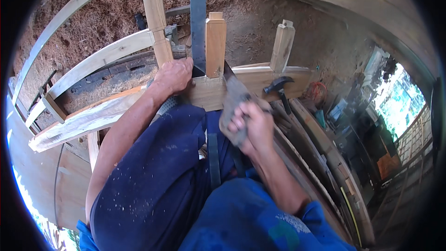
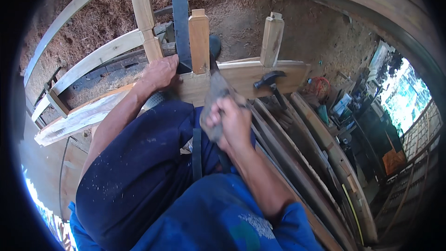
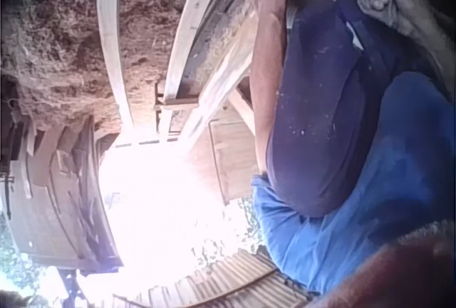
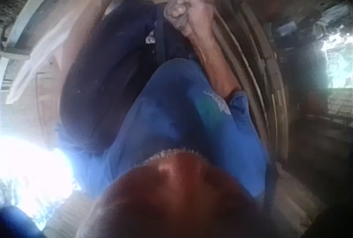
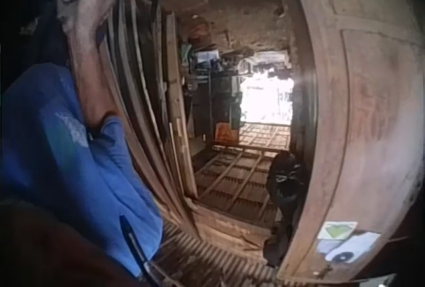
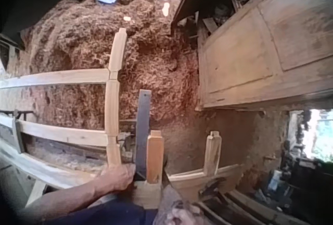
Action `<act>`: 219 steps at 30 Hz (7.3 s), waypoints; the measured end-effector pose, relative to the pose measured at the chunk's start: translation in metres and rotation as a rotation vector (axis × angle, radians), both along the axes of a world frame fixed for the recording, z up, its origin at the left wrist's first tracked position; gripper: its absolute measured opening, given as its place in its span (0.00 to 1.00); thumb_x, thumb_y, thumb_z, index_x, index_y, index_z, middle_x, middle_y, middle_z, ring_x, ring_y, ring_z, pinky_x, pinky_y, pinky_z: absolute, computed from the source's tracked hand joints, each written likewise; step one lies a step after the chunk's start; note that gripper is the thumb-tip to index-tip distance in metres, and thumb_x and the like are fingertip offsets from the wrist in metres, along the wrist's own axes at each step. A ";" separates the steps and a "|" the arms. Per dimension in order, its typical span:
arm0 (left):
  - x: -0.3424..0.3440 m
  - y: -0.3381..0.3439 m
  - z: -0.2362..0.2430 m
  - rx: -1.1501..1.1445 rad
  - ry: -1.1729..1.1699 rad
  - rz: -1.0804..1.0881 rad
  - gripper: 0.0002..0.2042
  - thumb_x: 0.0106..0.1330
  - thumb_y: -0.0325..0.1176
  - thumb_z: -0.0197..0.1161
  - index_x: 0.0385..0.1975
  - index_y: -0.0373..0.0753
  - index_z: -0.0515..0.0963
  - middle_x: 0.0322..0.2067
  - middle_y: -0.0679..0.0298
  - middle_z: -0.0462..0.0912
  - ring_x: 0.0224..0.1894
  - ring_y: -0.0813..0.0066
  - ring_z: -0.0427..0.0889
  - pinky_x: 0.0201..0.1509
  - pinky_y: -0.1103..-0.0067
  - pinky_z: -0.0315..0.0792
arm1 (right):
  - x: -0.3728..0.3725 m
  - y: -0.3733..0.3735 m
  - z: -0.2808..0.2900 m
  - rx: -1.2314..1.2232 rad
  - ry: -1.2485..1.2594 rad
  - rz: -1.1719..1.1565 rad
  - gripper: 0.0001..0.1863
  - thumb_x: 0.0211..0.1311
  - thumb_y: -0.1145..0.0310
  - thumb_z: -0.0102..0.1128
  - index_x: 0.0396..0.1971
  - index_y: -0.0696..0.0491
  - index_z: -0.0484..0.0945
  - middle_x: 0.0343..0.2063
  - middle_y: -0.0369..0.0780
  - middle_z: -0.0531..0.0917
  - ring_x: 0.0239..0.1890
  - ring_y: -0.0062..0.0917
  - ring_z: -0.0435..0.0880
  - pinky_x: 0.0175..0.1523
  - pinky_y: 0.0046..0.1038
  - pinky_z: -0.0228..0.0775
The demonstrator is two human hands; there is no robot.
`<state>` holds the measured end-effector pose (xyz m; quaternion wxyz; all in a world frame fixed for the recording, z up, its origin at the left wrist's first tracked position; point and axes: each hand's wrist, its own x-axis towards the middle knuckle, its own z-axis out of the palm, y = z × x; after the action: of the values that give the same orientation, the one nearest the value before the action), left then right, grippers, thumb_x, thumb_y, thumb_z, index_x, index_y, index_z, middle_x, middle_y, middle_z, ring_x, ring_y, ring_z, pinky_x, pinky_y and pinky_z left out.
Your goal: The person saws a wooden component to length while sitting on the floor, using a hand saw, a square, and a hammer to fit the pieces together.
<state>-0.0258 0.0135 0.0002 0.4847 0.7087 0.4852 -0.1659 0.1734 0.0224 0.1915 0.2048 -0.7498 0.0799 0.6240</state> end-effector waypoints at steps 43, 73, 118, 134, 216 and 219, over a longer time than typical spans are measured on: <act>0.004 0.000 -0.003 -0.015 -0.046 0.067 0.16 0.67 0.38 0.60 0.43 0.32 0.69 0.38 0.43 0.84 0.44 0.45 0.84 0.48 0.58 0.77 | 0.003 -0.010 -0.032 -0.009 0.079 -0.077 0.06 0.62 0.72 0.50 0.25 0.54 0.71 0.20 0.35 0.70 0.18 0.19 0.67 0.25 0.28 0.64; 0.005 0.011 0.018 0.016 0.006 0.016 0.09 0.67 0.29 0.52 0.41 0.31 0.75 0.38 0.45 0.86 0.45 0.49 0.86 0.47 0.61 0.80 | 0.004 -0.016 -0.004 0.000 0.118 -0.126 0.06 0.64 0.72 0.49 0.27 0.55 0.70 0.23 0.37 0.72 0.19 0.19 0.68 0.27 0.28 0.65; 0.007 0.004 0.007 0.071 -0.051 0.071 0.10 0.68 0.30 0.52 0.42 0.32 0.75 0.37 0.46 0.86 0.43 0.50 0.87 0.47 0.61 0.80 | 0.008 -0.005 -0.026 0.005 0.155 -0.150 0.02 0.62 0.75 0.48 0.34 0.54 0.69 0.24 0.36 0.73 0.18 0.16 0.67 0.25 0.23 0.65; -0.003 0.011 0.019 -0.081 -0.011 0.009 0.24 0.61 0.42 0.69 0.45 0.30 0.67 0.42 0.42 0.83 0.46 0.44 0.83 0.50 0.59 0.75 | 0.006 -0.020 0.040 0.010 0.117 -0.192 0.05 0.63 0.79 0.51 0.34 0.62 0.77 0.21 0.40 0.76 0.19 0.20 0.71 0.29 0.29 0.73; 0.010 0.018 0.031 -0.146 0.029 0.133 0.15 0.64 0.35 0.63 0.48 0.35 0.78 0.45 0.50 0.86 0.49 0.55 0.86 0.52 0.64 0.79 | 0.038 0.029 0.170 0.585 -0.145 1.001 0.46 0.58 0.55 0.68 0.64 0.74 0.59 0.25 0.47 0.79 0.24 0.31 0.80 0.33 0.34 0.76; 0.003 0.042 0.064 -0.182 -0.009 0.162 0.19 0.64 0.35 0.62 0.53 0.36 0.77 0.52 0.51 0.83 0.57 0.59 0.83 0.61 0.66 0.74 | -0.035 0.109 0.062 1.506 -0.055 1.669 0.66 0.45 0.31 0.72 0.67 0.74 0.58 0.42 0.53 0.83 0.35 0.43 0.85 0.41 0.40 0.77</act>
<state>-0.0228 0.0551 0.0642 0.5611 0.6209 0.5216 -0.1661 0.1388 0.1315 0.2534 0.1254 -0.2673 -0.8490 0.4382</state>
